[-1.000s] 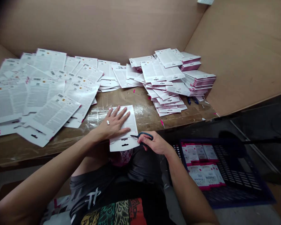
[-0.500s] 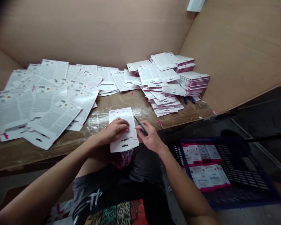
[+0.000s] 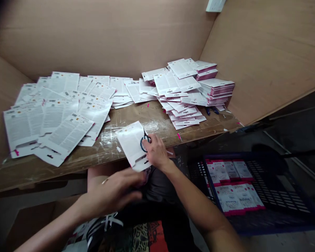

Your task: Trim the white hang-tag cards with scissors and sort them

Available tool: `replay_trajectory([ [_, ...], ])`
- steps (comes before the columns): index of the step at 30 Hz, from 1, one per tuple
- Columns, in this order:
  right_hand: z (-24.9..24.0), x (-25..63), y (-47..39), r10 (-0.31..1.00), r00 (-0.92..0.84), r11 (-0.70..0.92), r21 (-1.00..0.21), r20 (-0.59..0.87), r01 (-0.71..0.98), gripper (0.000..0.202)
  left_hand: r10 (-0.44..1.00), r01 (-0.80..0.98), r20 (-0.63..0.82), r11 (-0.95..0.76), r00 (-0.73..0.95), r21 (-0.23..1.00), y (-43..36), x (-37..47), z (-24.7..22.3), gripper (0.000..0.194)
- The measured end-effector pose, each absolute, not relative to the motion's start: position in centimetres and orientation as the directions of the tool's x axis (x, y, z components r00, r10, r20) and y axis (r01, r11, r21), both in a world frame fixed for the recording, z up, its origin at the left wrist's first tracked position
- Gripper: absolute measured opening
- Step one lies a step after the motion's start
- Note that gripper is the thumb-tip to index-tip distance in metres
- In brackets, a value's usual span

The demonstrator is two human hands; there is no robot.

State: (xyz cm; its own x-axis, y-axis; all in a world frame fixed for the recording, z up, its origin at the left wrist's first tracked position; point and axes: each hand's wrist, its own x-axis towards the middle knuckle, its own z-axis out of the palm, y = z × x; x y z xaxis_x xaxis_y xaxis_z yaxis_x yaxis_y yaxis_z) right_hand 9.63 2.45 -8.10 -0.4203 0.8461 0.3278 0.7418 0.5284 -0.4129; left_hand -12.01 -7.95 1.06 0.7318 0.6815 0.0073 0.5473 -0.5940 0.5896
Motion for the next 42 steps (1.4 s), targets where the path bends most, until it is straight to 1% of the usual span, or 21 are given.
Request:
replay_trajectory([
  [2, -7.9, 8.9, 2.4, 0.875, -0.34, 0.47, -0.442, 0.345, 0.764, 0.029, 0.824, 0.713, 0.12, -0.543, 0.553, 0.444, -7.6, -12.2, -0.9, 0.051],
  [3, -7.7, 9.0, 2.4, 0.877, -0.328, 0.47, -0.483, 0.352, 0.739, 0.028, 0.843, 0.755, 0.155, -0.533, 0.516, 0.382, -6.9, -12.4, -2.0, 0.055],
  [5, -7.1, 9.9, 2.2, 0.842, -0.409, 0.539, -0.564, 0.351, 0.625, 0.024, 0.833, 0.774, 0.169, -0.552, 0.527, 0.309, -5.3, -13.0, -3.8, 0.05],
  [7, -6.5, 11.7, 1.9, 0.76, -0.553, 0.635, -0.575, 0.342, 0.516, 0.026, 0.82, 0.764, 0.185, -0.572, 0.542, 0.299, -4.1, -13.9, -4.8, 0.04],
  [9, -6.1, 13.3, 1.5, 0.678, -0.662, 0.712, -0.509, 0.32, 0.483, 0.041, 0.808, 0.745, 0.215, -0.589, 0.549, 0.313, -3.4, -14.6, -5.3, 0.038],
  [10, -6.1, 13.8, 1.3, 0.659, -0.683, 0.733, -0.473, 0.314, 0.489, 0.045, 0.801, 0.732, 0.233, -0.598, 0.551, 0.325, -3.2, -14.8, -5.4, 0.038],
  [12, -6.3, 14.0, 1.1, 0.669, -0.669, 0.73, -0.457, 0.324, 0.508, 0.04, 0.796, 0.713, 0.261, -0.605, 0.545, 0.354, -2.8, -14.8, -5.7, 0.037],
  [15, -6.9, 12.7, 1.2, 0.767, -0.538, 0.636, -0.527, 0.349, 0.564, 0.023, 0.845, 0.746, 0.277, -0.533, 0.456, 0.399, -1.9, -14.1, -6.1, 0.022],
  [17, -7.2, 11.4, 1.3, 0.828, -0.436, 0.56, -0.517, 0.352, 0.647, 0.018, 0.894, 0.811, 0.258, -0.443, 0.367, 0.382, -1.3, -13.5, -6.2, 0.015],
  [20, -7.2, 10.3, 1.2, 0.863, -0.356, 0.497, -0.472, 0.358, 0.728, 0.016, 0.885, 0.847, 0.24, -0.456, 0.399, 0.273, -1.2, -13.3, -5.9, 0.026],
  [23, -6.8, 9.7, 0.4, 0.89, -0.247, 0.435, -0.55, 0.384, 0.712, 0.009, 0.813, 0.8, 0.257, -0.571, 0.522, 0.181, -2.2, -14.3, -6.1, 0.045],
  [25, -6.7, 9.3, -0.3, 0.917, -0.129, 0.37, -0.681, 0.379, 0.632, 0.005, 0.783, 0.782, 0.322, -0.6, 0.532, 0.168, -3.0, -15.0, -6.7, 0.05],
  [28, -6.6, 8.4, -0.8, 0.966, -0.006, 0.244, -0.902, 0.259, 0.356, 0.013, 0.732, 0.756, 0.479, -0.626, 0.485, 0.191, -4.2, -14.7, -7.6, 0.056],
  [30, -5.9, 8.3, 0.0, 0.978, 0.019, 0.201, -0.96, 0.208, 0.194, 0.016, 0.685, 0.733, 0.563, -0.652, 0.461, 0.193, -4.7, -13.8, -7.3, 0.057],
  [31, -5.2, 8.5, 1.0, 0.975, 0.037, 0.209, -0.965, 0.217, 0.158, 0.016, 0.67, 0.727, 0.589, -0.659, 0.452, 0.192, -4.9, -13.4, -6.8, 0.057],
  [33, -2.7, 9.5, 4.4, 0.953, 0.086, 0.274, -0.945, 0.292, 0.178, 0.016, 0.662, 0.74, 0.623, -0.645, 0.416, 0.192, -4.7, -13.9, -5.4, 0.057],
  [36, 3.1, 12.3, 12.7, 0.875, 0.165, 0.383, -0.859, 0.456, 0.339, 0.016, 0.725, 0.844, 0.643, -0.487, 0.246, 0.227, -3.3, -19.8, -3.1, 0.045],
  [38, 7.5, 14.7, 18.6, 0.798, 0.254, 0.401, -0.796, 0.547, 0.453, 0.015, 0.779, 0.936, 0.627, -0.218, -0.005, 0.277, -1.8, -26.7, -2.3, 0.036],
  [40, 10.9, 16.9, 22.7, 0.744, 0.317, 0.383, -0.764, 0.588, 0.519, 0.017, 0.807, 0.946, 0.512, 0.172, -0.295, 0.274, -0.1, -33.9, -2.3, 0.048],
  [41, 11.9, 17.7, 23.8, 0.721, 0.342, 0.374, -0.753, 0.603, 0.541, 0.019, 0.826, 0.92, 0.408, 0.319, -0.388, 0.23, 0.6, -36.9, -2.6, 0.063],
  [42, 12.3, 18.0, 24.1, 0.705, 0.352, 0.371, -0.744, 0.615, 0.555, 0.019, 0.847, 0.908, 0.329, 0.379, -0.418, 0.178, 1.0, -39.2, -2.8, 0.078],
])
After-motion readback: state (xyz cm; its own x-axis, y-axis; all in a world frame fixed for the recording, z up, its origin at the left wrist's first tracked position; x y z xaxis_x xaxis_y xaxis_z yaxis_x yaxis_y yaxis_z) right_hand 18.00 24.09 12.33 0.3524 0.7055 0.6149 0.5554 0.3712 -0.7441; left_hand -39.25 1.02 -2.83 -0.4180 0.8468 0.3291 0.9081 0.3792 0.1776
